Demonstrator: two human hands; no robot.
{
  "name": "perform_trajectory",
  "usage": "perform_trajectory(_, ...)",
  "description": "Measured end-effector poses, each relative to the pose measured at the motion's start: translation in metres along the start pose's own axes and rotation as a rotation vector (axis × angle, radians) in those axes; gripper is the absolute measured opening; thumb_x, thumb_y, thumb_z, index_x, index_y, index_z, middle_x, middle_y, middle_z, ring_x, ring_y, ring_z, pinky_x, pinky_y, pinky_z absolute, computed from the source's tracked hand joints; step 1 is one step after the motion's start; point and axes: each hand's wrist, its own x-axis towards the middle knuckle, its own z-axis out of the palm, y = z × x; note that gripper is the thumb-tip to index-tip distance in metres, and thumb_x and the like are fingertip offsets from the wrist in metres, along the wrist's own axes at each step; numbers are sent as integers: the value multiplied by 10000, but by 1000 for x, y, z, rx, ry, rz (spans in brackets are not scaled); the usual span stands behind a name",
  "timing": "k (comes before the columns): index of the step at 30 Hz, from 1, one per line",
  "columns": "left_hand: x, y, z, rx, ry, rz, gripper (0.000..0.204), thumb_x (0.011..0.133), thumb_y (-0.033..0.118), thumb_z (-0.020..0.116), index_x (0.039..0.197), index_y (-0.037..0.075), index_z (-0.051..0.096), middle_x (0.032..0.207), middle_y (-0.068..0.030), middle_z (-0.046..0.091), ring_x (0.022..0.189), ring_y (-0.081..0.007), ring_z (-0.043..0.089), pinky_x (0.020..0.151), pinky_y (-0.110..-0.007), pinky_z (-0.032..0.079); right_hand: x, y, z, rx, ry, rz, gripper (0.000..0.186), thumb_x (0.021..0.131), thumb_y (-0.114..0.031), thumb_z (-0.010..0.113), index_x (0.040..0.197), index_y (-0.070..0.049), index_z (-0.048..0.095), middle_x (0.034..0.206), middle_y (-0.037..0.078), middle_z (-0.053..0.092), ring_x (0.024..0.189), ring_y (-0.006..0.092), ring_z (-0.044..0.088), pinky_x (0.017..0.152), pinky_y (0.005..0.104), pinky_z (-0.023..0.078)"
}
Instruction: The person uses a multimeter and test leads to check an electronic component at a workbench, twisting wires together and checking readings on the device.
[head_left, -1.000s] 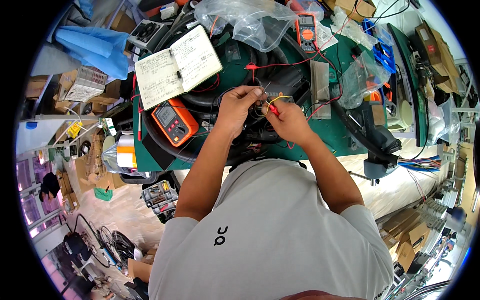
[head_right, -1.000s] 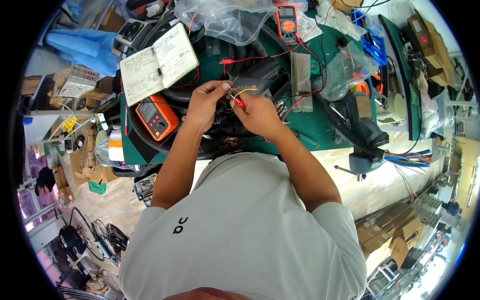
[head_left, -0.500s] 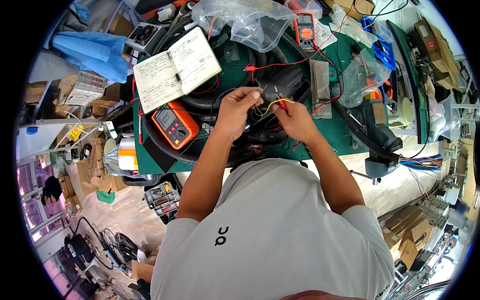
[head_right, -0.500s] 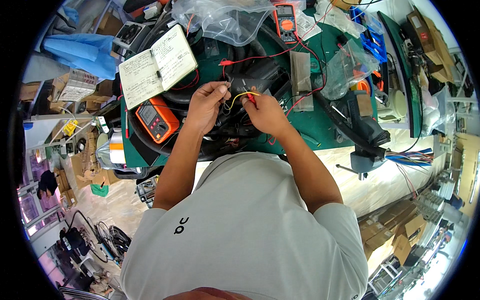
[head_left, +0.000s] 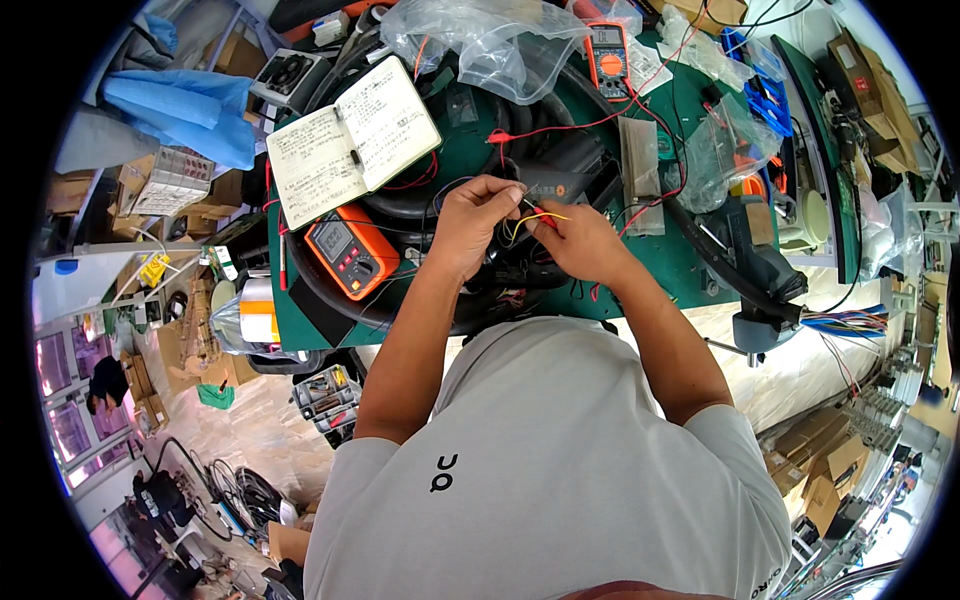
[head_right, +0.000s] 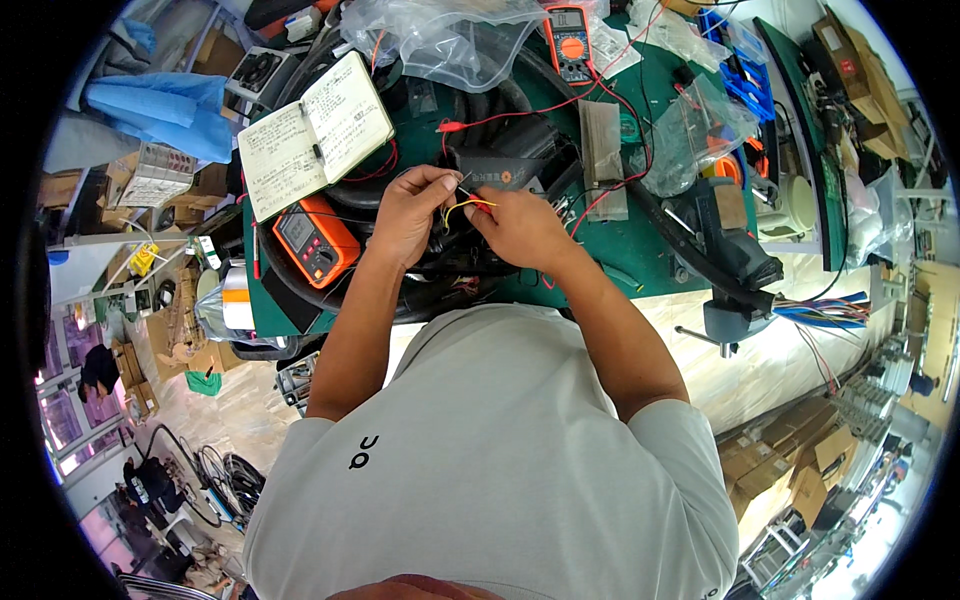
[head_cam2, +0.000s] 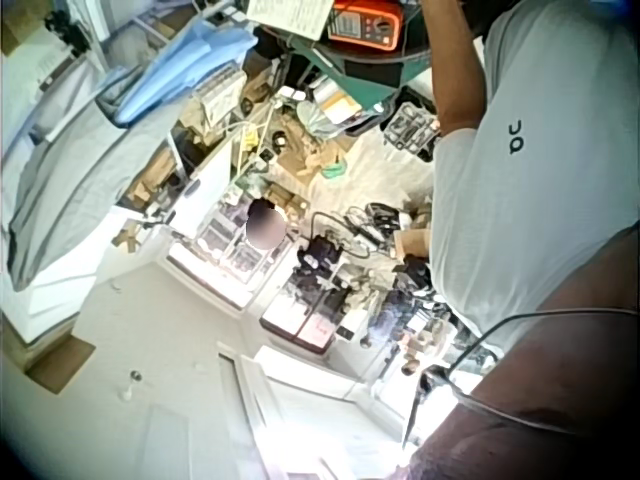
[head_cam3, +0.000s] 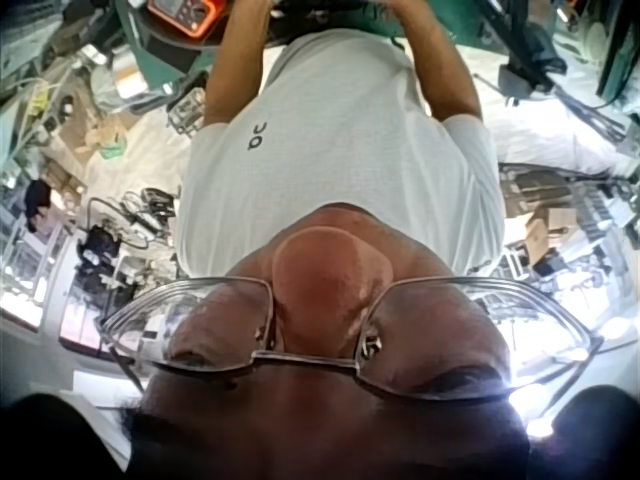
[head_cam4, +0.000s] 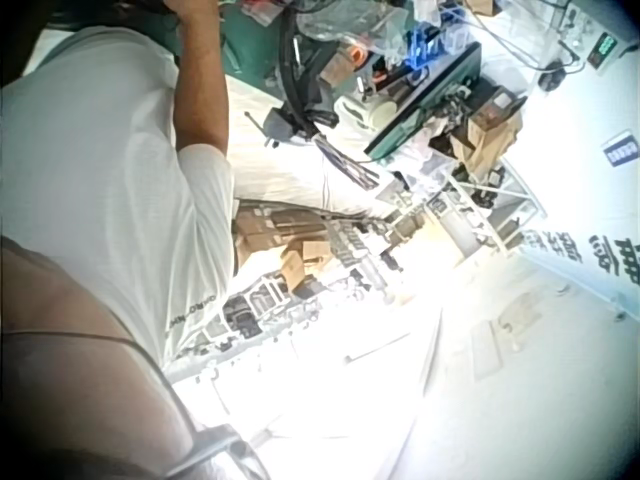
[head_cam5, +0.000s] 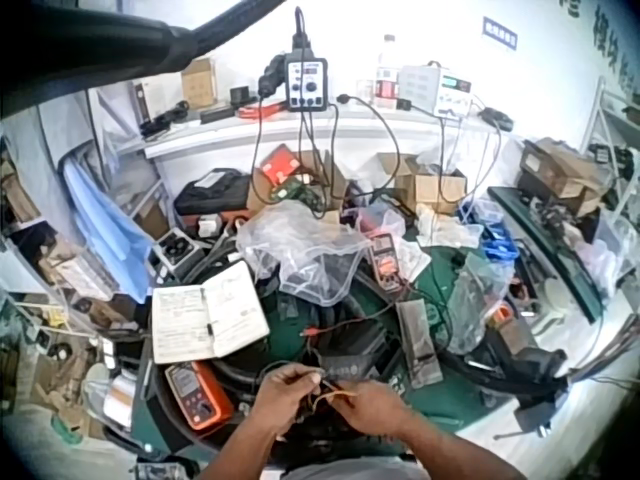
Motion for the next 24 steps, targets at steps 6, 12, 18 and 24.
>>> perform_trajectory(6,-1,0,2,35,15,19,67,854,76,632,818,26,604,698,13,562,622,-41,490,584,-192,382,-3,1,-3,62,-39,1,339,925,-346,503,903,-20,594,744,216,617,753,418,599,658,499,453)
perform_trajectory(12,1,-2,0,-11,2,46,107,859,58,615,768,54,560,656,23,529,580,-35,451,548,-191,350,-9,16,-6,455,71,-12,367,974,-278,468,1154,25,568,656,104,533,607,146,501,606,289,440)
perform_trajectory(18,0,-1,-1,-14,-24,30,120,845,50,617,753,59,540,667,11,515,589,-48,429,552,-193,333,-7,6,-16,284,157,-10,310,927,-185,492,1170,-13,579,667,139,571,568,234,558,575,346,451)
perform_trajectory(24,-2,5,4,93,-8,17,138,841,49,614,727,69,539,622,26,499,560,-40,413,531,-192,315,-6,-3,-22,619,11,23,346,894,-119,538,1232,-43,545,650,57,580,569,116,541,532,281,436)
